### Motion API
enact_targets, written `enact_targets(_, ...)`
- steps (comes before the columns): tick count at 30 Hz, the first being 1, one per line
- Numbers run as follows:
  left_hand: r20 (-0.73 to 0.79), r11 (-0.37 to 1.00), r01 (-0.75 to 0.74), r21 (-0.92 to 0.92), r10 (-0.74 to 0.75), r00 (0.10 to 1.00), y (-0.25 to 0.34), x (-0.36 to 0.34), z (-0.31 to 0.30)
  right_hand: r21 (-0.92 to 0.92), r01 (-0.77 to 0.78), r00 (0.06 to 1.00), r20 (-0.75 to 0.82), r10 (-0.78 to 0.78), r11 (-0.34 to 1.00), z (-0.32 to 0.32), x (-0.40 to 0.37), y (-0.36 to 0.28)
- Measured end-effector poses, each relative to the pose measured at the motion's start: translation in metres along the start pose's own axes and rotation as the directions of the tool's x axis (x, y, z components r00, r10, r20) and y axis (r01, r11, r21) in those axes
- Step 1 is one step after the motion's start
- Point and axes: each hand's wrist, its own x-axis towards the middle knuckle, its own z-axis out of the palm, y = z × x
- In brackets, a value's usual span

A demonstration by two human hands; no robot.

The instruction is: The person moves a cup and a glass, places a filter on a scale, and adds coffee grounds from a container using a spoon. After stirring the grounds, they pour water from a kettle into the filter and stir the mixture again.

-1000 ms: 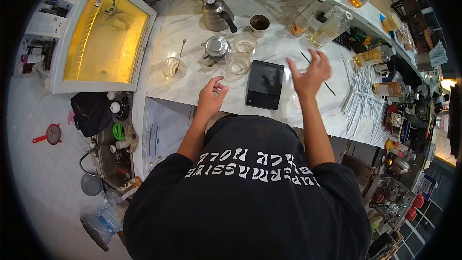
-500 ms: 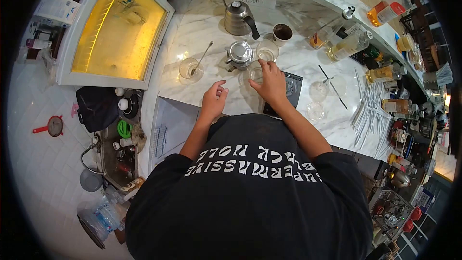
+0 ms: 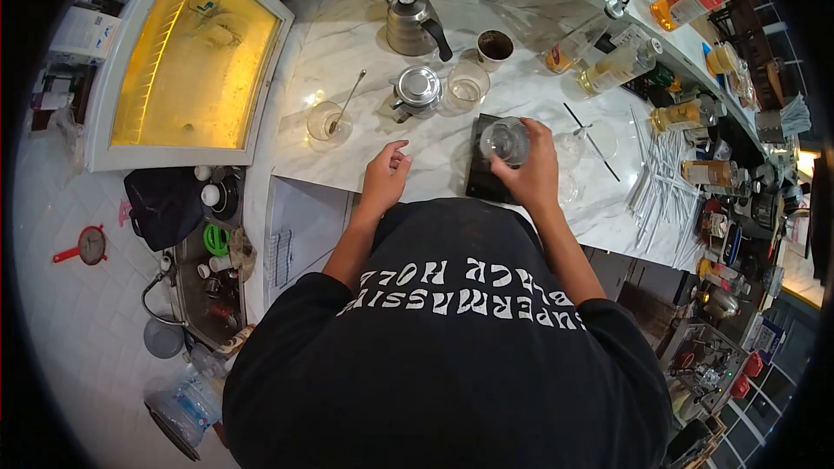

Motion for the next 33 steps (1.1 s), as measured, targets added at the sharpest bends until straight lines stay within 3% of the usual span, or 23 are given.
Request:
enact_targets(9,0.027,1.000,0.000,0.006,0.000,1.000,0.003,0.004,0.003,-0.105,-0.056,0.998,0.027,0.059,0.993,0.007,-0.020,0.026)
enact_targets(15,-0.209,0.997,-0.079,-0.002,0.077,0.975,0.004,0.023,0.009,-0.173,-0.027,0.997,0.066,0.039,0.985,0.001,-0.015,0.023)
enact_targets(19,-0.244,0.995,-0.071,-0.074,0.051,0.969,0.027,0.034,0.010,-0.163,0.016,1.000,-0.015,-0.019,0.986,-0.012,0.004,0.014)
enact_targets(24,-0.248,0.997,-0.079,-0.018,0.072,0.966,0.028,0.058,0.007,-0.101,0.009,0.996,-0.089,-0.018,0.995,-0.019,0.035,0.017)
enact_targets(30,-0.146,0.976,-0.067,-0.208,0.036,0.989,0.024,0.075,0.001,-0.060,-0.054,0.997,-0.065,0.050,0.997,-0.013,0.020,0.019)
enact_targets(33,-0.089,0.961,0.022,-0.275,-0.048,0.995,0.031,0.073,-0.002,-0.021,-0.092,0.994,-0.066,0.090,0.996,-0.008,0.004,0.022)
